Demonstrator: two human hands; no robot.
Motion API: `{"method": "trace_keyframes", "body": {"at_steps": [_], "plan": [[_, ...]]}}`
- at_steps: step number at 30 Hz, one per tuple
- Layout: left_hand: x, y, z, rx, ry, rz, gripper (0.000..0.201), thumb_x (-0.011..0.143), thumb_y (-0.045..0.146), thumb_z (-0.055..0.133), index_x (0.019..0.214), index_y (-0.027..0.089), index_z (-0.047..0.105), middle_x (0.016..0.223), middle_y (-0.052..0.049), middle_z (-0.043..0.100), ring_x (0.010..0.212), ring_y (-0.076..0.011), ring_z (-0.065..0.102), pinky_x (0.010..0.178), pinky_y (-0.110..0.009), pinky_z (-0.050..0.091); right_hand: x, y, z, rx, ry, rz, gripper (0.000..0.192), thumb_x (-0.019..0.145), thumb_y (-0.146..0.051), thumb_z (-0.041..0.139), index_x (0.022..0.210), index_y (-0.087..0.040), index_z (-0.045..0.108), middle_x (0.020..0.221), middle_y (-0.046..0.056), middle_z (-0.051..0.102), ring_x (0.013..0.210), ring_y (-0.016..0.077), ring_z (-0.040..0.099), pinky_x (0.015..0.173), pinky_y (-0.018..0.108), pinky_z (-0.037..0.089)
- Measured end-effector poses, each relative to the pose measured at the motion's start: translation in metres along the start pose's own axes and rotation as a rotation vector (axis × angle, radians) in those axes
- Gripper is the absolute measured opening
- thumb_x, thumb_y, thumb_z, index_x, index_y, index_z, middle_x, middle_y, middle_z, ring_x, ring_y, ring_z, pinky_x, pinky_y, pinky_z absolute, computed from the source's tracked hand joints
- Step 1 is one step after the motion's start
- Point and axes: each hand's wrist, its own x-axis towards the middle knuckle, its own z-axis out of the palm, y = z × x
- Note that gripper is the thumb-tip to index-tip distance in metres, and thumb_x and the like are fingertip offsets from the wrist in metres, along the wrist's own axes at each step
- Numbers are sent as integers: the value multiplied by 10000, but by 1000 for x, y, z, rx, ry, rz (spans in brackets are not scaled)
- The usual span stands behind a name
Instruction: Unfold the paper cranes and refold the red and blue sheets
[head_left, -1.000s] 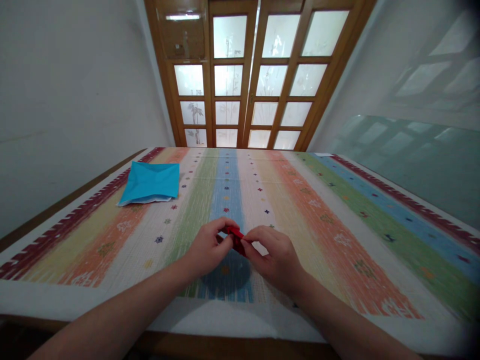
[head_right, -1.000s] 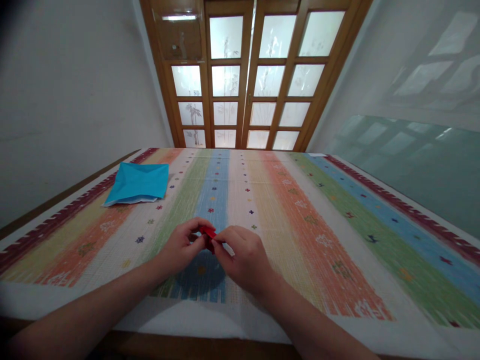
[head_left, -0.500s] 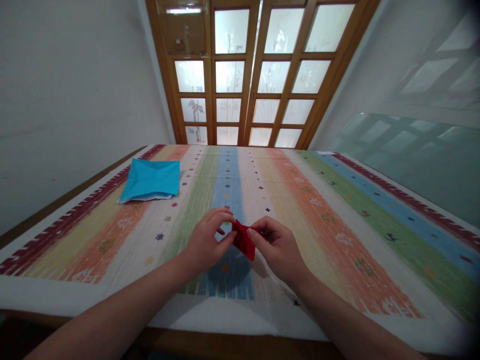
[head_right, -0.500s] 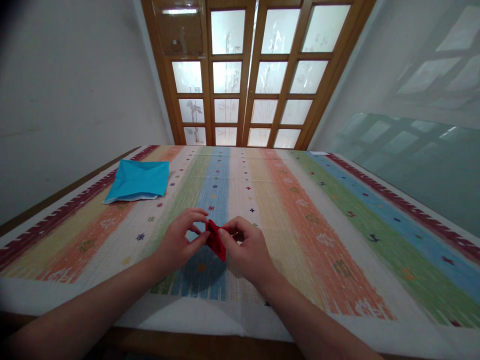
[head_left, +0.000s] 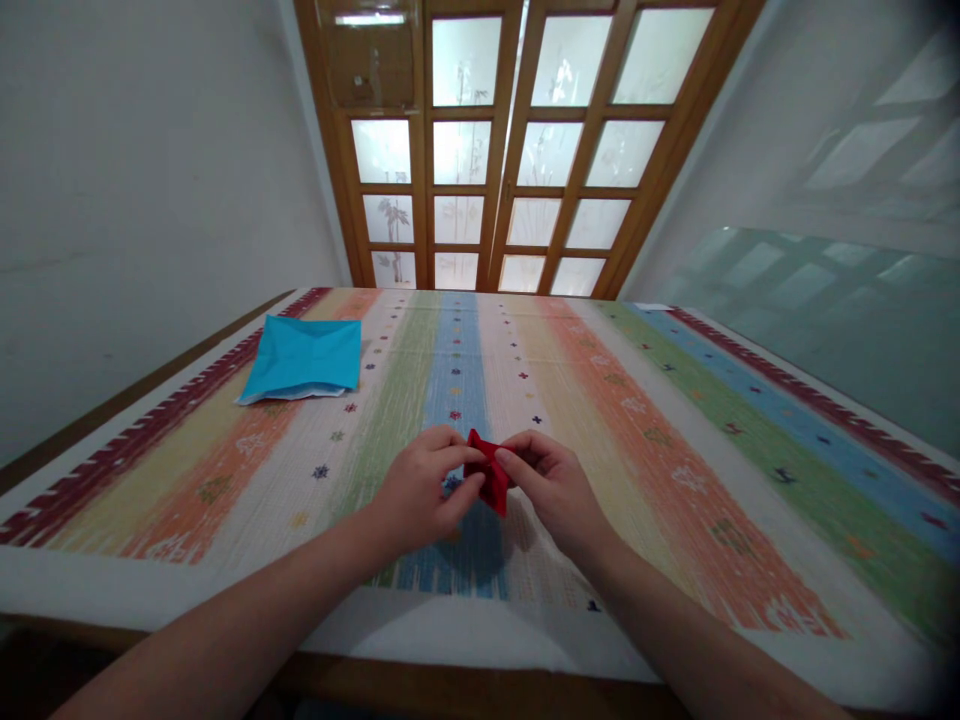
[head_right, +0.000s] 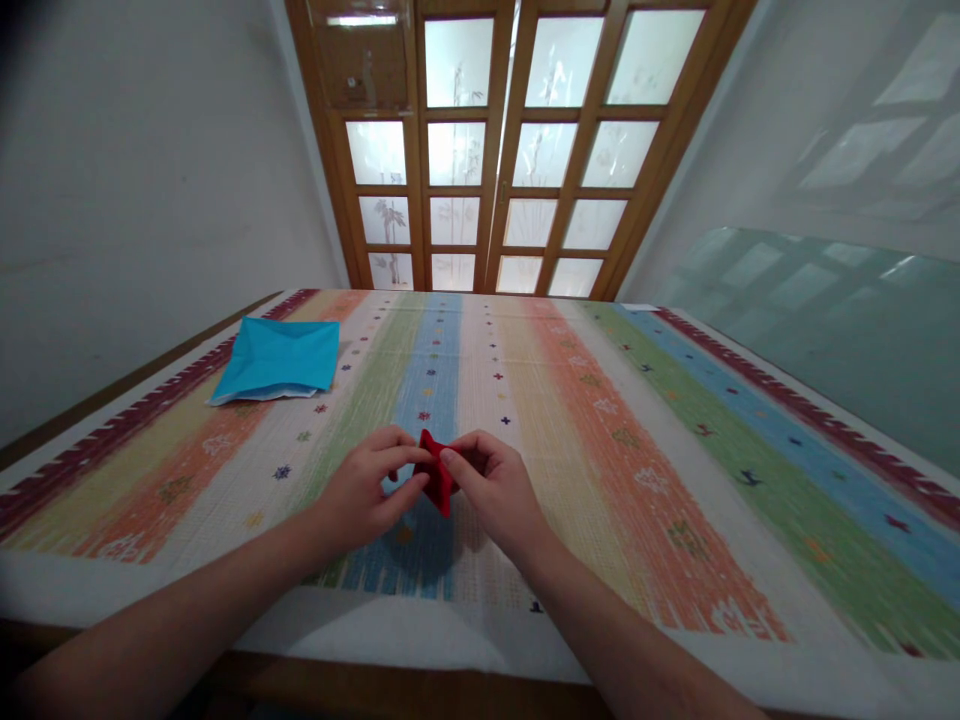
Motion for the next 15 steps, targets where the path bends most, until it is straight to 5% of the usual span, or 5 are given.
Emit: {"method": "trace_keyframes", "body": {"at_steps": [10, 15], "plan": [[3, -9, 3, -413, -10, -301, 154, 884, 292, 679, 980, 180, 719, 998, -61, 622, 892, -179, 620, 639, -241, 513, -3, 7, 1, 30, -86, -38, 208, 866, -330, 732, 1055, -253, 775, 1026, 61, 784, 871, 188, 730, 800, 362, 594], [4, -21, 9, -594, -11, -350, 180, 876, 340, 683, 925, 166, 695, 938, -53, 654, 863, -169, 625, 703, -261, 508, -8, 6, 3, -99, -81, -122, 226, 838, -251, 749, 1063, -258, 767, 1026, 60, 773, 884, 197, 728, 801, 367, 594]]}}
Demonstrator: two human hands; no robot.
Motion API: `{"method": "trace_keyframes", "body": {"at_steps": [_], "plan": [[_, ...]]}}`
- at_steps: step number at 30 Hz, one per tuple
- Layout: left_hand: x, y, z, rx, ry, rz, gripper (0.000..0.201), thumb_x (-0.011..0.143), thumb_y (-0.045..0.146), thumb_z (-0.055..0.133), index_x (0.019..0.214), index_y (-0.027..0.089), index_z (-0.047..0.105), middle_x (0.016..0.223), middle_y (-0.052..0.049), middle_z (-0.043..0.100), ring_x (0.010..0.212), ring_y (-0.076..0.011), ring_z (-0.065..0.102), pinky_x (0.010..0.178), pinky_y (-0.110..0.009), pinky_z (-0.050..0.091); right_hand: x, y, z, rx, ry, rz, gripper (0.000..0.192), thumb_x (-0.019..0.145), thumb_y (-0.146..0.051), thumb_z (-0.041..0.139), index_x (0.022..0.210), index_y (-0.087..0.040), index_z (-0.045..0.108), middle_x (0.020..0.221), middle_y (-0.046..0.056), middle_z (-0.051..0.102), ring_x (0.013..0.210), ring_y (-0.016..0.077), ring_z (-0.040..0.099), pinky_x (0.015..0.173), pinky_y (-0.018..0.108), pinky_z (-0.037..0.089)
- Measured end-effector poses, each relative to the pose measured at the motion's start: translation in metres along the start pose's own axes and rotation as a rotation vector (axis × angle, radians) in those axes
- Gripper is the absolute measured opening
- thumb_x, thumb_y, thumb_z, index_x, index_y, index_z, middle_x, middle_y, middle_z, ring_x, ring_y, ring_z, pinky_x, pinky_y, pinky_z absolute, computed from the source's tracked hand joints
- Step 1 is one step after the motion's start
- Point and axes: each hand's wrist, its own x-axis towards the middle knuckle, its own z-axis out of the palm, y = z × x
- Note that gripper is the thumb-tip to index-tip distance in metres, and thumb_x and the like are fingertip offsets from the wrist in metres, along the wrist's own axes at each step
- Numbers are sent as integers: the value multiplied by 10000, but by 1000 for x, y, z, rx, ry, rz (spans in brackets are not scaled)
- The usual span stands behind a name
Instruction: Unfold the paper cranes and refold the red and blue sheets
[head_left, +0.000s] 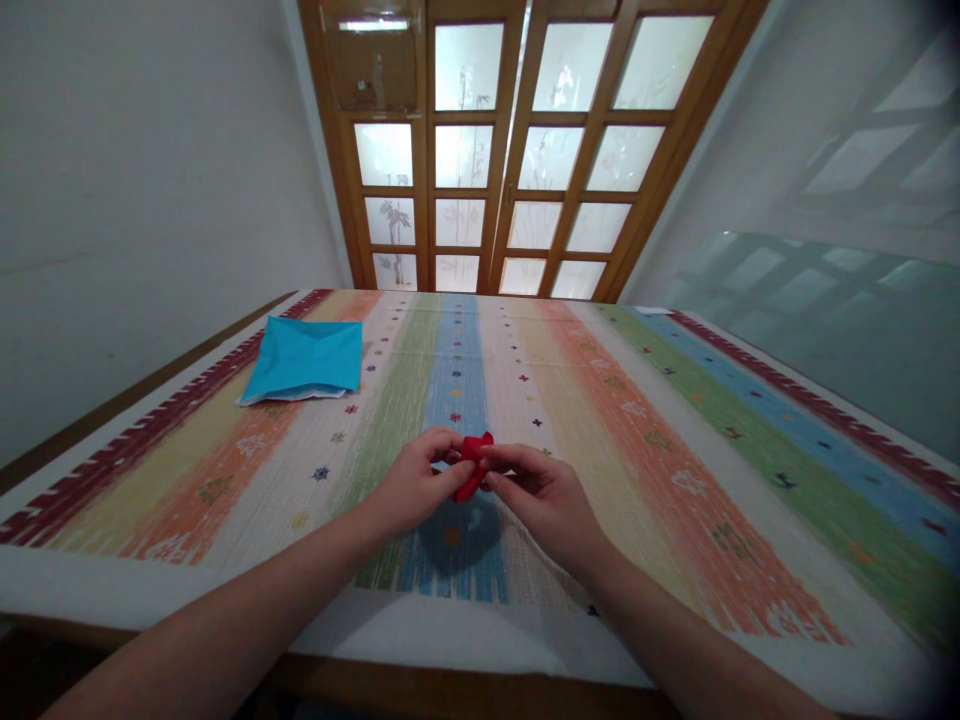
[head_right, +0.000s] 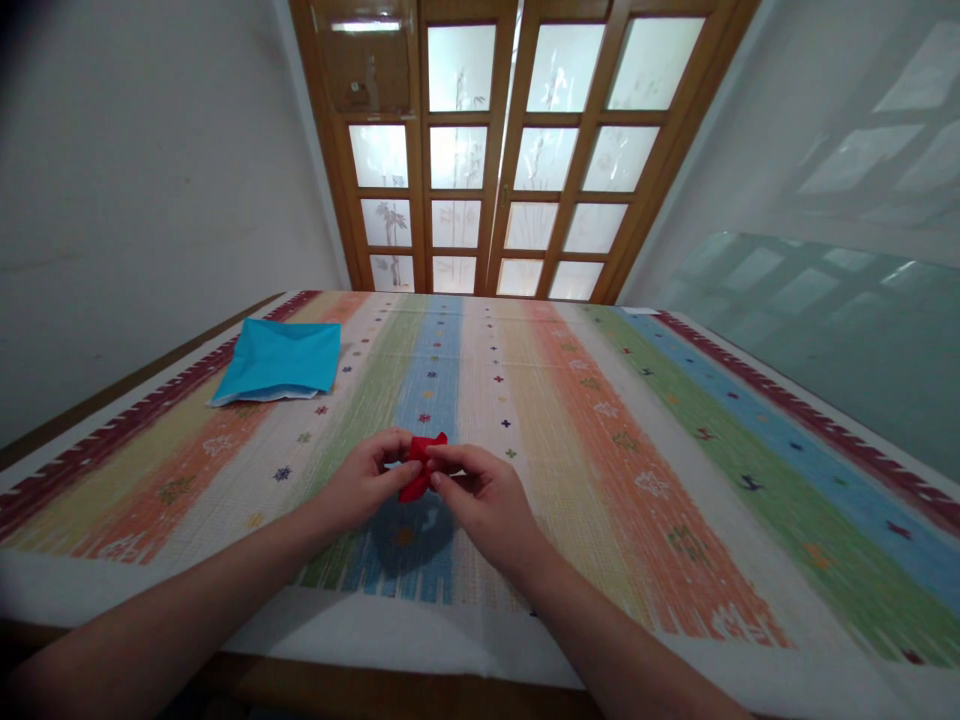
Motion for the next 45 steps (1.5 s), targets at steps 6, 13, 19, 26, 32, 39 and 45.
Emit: {"method": "trace_keyframes", "body": {"at_steps": [6, 13, 19, 26, 32, 39, 45], "plan": [[3, -6, -2, -126, 24, -52, 226, 870, 403, 691, 886, 180, 719, 891, -39, 667, 810, -157, 604, 753, -283, 474, -1, -2, -4, -212, 136, -134, 339, 860, -255, 722, 1197, -268, 687, 1096, 77, 708, 903, 203, 674, 774, 378, 569], [3, 2, -2, -209, -33, -143, 283, 840, 440, 696, 876, 160, 716, 788, -14, 652, 687, -128, 548, 665, -256, 425, 7, 4, -11, -15, -67, 61, 287, 854, -355, 749, 1110, -250, 669, 1119, 71, 702, 1021, 226, 653, 893, 409, 516], [1, -3, 0, -241, -41, -182, 301, 845, 450, 692, 874, 151, 677, 787, -11, 640, 656, -114, 535, 610, -236, 406, 6, 2, -7, 395, -159, 247, 323, 767, -384, 849, 867, -215, 593, 822, -14, 662, 739, 130, 604, 695, 260, 453], [1, 4, 0, -226, -26, -183, 325, 839, 470, 685, 873, 148, 658, 761, -12, 623, 647, -116, 520, 610, -239, 395, 5, 1, -8, 544, -204, 316, 422, 677, -393, 911, 842, -216, 566, 842, -14, 683, 756, 131, 623, 706, 245, 456], [1, 0, -2, -244, -17, -149, 313, 835, 460, 698, 830, 153, 644, 762, -8, 627, 682, -123, 544, 658, -248, 421, 6, -4, -9, 470, -188, 278, 393, 664, -344, 910, 823, -226, 570, 819, -18, 693, 741, 144, 646, 686, 256, 498], [-4, 17, -11, 58, -132, 4, 157, 839, 316, 723, 800, 165, 717, 764, -20, 686, 738, -148, 600, 716, -273, 447, 5, -7, -14, 115, -316, 99, 242, 738, -281, 852, 876, -222, 662, 893, 4, 696, 837, 162, 674, 797, 315, 543], [-7, 27, -12, 204, -100, 91, 139, 864, 273, 698, 766, 175, 717, 741, -7, 676, 714, -142, 590, 686, -266, 424, 4, -11, -13, 17, -295, 32, 186, 776, -251, 818, 867, -219, 659, 882, 6, 686, 830, 161, 654, 784, 312, 543]]}}
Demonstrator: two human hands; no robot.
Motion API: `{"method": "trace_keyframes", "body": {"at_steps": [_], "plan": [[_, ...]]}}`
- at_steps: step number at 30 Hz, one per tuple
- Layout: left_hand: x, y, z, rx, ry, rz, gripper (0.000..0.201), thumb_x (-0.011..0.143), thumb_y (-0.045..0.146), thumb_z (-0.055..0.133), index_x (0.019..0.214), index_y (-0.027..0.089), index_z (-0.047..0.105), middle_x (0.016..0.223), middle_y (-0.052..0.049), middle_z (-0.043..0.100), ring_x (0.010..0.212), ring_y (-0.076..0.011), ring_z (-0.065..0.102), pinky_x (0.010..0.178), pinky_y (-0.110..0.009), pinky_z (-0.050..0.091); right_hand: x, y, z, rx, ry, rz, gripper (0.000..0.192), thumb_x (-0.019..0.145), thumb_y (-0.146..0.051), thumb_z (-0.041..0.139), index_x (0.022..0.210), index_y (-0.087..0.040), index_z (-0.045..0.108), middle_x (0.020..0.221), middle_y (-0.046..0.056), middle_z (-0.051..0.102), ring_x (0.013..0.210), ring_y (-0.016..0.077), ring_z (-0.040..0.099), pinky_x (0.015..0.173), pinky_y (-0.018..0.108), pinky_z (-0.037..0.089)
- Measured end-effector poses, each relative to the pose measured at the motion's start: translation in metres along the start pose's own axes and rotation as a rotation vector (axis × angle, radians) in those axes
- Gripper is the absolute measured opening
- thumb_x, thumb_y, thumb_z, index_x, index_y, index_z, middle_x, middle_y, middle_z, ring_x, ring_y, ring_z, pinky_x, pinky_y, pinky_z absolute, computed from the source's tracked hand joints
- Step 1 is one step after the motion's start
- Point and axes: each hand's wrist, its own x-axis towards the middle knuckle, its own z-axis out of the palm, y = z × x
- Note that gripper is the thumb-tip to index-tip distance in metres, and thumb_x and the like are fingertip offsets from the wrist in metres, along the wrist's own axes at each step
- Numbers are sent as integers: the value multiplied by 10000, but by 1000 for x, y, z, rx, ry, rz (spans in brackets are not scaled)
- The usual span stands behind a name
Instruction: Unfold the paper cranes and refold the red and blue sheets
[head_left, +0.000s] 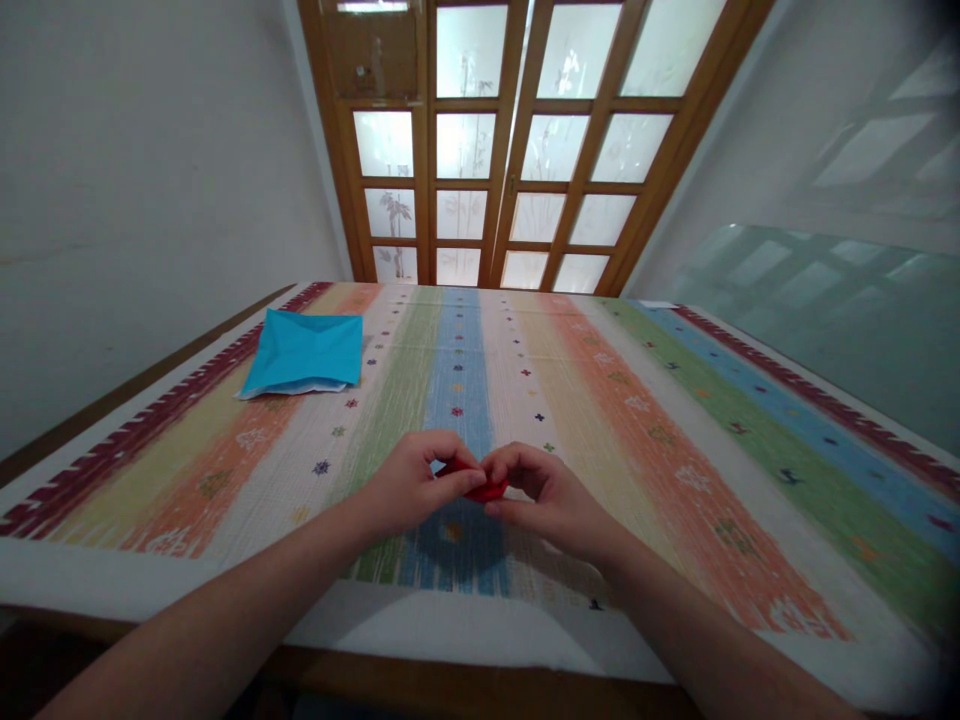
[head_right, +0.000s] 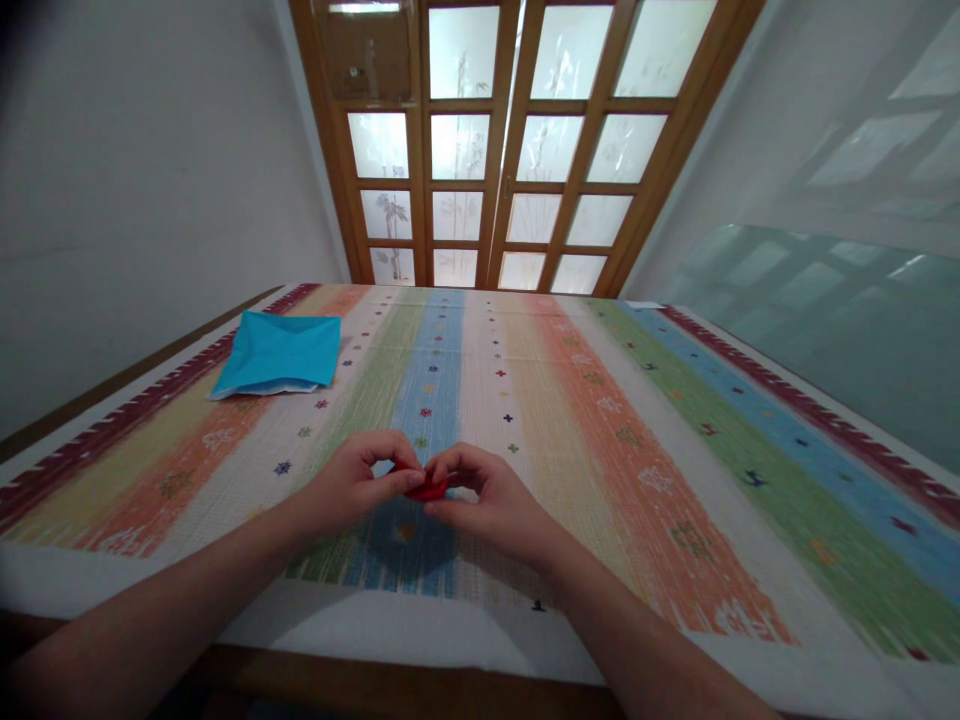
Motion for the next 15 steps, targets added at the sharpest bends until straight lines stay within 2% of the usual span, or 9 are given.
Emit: {"method": "trace_keyframes", "body": {"at_steps": [6, 10, 12, 15], "plan": [[1, -3, -2, -76, 64, -34, 179, 883, 300, 676, 770, 162, 684, 745, -14, 656, 717, -145, 583, 678, -264, 433, 0, 2, -2, -27, 71, -33, 227, 766, -267, 831, 866, -215, 633, 879, 17, 685, 825, 164, 656, 761, 309, 540], [3, -5, -1, -156, 76, -57, 178, 884, 306, 684, 787, 157, 679, 750, -19, 656, 708, -144, 583, 670, -262, 450, -1, 6, -3, -17, 68, -39, 243, 766, -275, 836, 879, -217, 629, 892, 17, 684, 819, 159, 652, 748, 298, 534], [2, -4, -1, -159, 89, -18, 175, 889, 301, 689, 785, 160, 681, 757, -24, 660, 713, -146, 590, 682, -268, 464, -1, 6, -4, -30, 63, -53, 243, 772, -282, 833, 880, -220, 625, 883, 13, 676, 810, 160, 646, 734, 295, 532], [0, -2, -2, -74, 123, 149, 150, 893, 296, 706, 801, 178, 714, 852, -51, 691, 822, -175, 637, 785, -311, 504, -2, 4, -6, -95, 84, -114, 197, 812, -268, 800, 878, -231, 618, 882, 14, 666, 821, 172, 646, 751, 316, 536]]}}
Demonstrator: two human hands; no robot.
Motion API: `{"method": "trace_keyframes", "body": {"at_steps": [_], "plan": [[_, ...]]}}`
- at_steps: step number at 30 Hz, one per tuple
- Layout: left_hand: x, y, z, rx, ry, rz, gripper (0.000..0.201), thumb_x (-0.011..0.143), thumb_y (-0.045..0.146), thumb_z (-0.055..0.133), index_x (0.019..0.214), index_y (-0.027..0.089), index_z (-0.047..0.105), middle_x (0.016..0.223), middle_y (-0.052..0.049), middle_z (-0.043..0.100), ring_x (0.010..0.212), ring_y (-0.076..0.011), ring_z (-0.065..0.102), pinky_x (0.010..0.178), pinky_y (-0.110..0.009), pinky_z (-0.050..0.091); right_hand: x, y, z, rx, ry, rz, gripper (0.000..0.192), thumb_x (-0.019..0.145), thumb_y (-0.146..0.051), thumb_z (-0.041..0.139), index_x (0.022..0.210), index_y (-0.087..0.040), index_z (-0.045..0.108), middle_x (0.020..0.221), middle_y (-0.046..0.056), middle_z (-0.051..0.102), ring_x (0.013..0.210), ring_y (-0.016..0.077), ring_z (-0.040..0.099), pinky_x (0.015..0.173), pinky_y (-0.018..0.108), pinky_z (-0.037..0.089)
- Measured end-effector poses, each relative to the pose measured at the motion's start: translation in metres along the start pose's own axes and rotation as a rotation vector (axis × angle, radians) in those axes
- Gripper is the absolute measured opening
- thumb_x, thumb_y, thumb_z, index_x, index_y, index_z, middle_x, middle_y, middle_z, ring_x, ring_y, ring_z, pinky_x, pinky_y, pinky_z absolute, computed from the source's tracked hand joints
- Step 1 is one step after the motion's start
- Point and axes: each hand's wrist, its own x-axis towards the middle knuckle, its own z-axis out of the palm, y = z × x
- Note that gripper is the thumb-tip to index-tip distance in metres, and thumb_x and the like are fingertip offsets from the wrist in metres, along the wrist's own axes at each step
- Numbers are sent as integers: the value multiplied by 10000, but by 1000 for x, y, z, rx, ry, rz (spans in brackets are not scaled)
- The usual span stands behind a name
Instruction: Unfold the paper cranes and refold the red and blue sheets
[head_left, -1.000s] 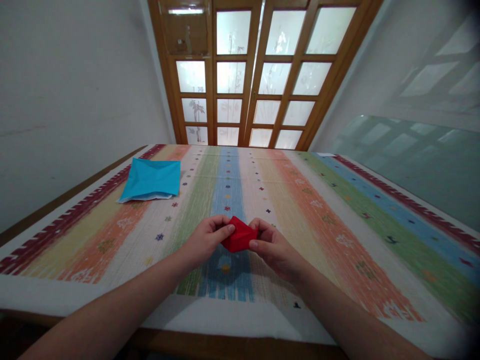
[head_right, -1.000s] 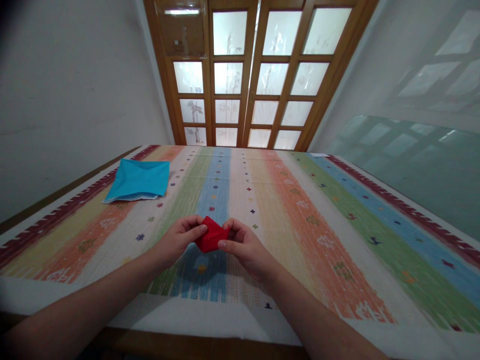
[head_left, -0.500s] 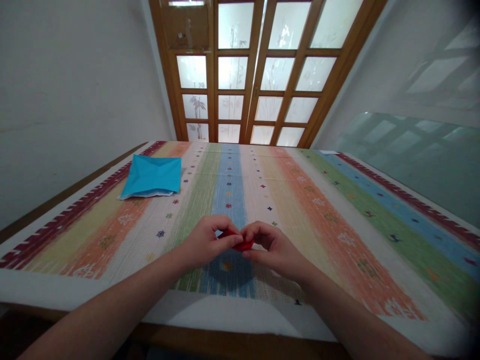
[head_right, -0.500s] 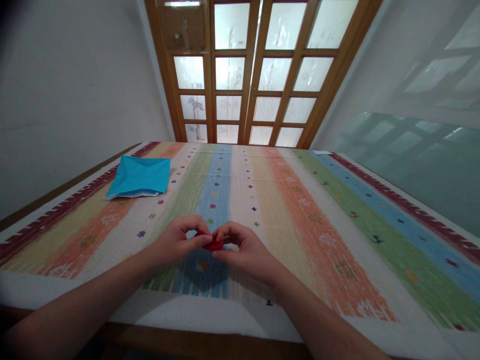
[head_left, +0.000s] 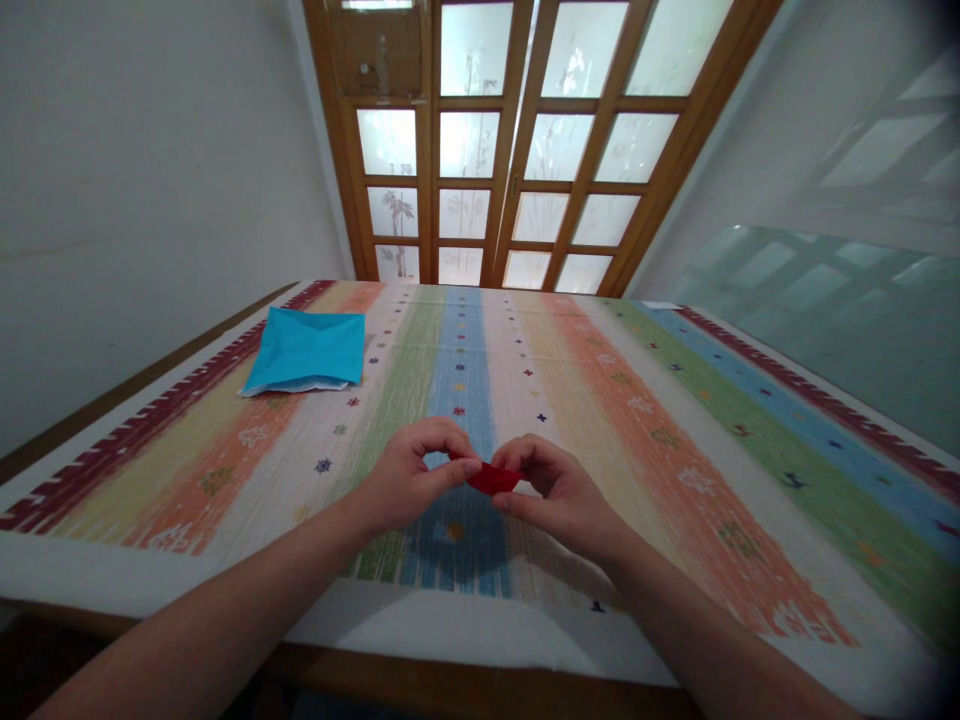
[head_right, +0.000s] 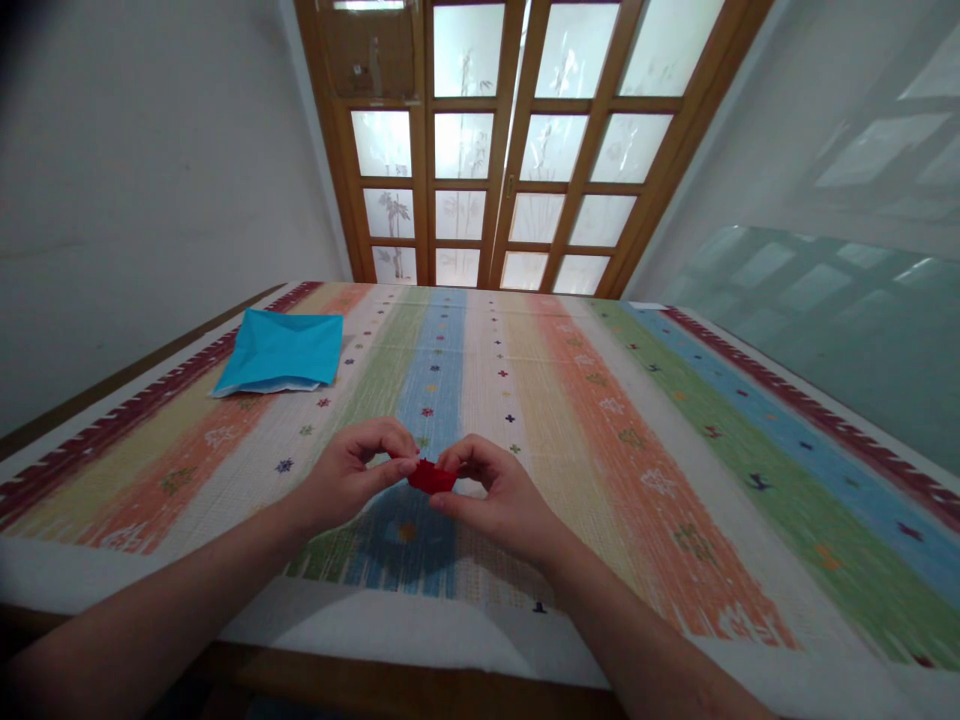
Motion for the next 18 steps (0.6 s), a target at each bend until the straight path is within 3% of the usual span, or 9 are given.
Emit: {"method": "trace_keyframes", "body": {"at_steps": [3, 6, 12, 15, 18], "plan": [[-2, 3, -4, 170, 22, 198, 86, 884, 280, 728, 844, 209, 754, 1048, -85, 697, 1010, -215, 649, 924, -370, 504, 0, -5, -3, -170, 74, -179, 141, 851, -201, 751, 882, -245, 621, 931, 27, 665, 885, 193, 652, 805, 353, 535], [-3, 3, -6, 303, 29, 294, 74, 873, 279, 733, 858, 210, 755, 1151, -104, 674, 1095, -241, 631, 979, -400, 489, 1, -11, -6, -407, 138, -394, 169, 845, -121, 721, 891, -256, 633, 963, 39, 661, 919, 205, 642, 807, 363, 528], [-1, -3, -1, 442, 72, 174, 121, 912, 235, 657, 819, 195, 723, 1125, -106, 679, 1091, -241, 637, 981, -416, 493, 2, -13, -6, -656, 74, -537, 185, 889, -113, 632, 955, -281, 670, 991, 56, 696, 953, 230, 646, 863, 414, 523], [0, -4, 3, 442, 79, 139, 41, 880, 191, 689, 898, 210, 720, 1123, -93, 678, 1092, -239, 633, 985, -426, 500, 0, -11, -5, -698, 4, -559, 184, 909, -122, 616, 982, -279, 679, 1038, 63, 701, 1009, 240, 635, 905, 428, 517], [0, -4, 5, 436, 77, 161, 161, 873, 140, 678, 1007, 224, 711, 1145, -88, 671, 1101, -229, 625, 990, -419, 501, -2, -8, -4, -702, -35, -554, 201, 918, -117, 611, 1022, -277, 672, 1090, 70, 692, 1057, 249, 622, 927, 434, 516]]}}
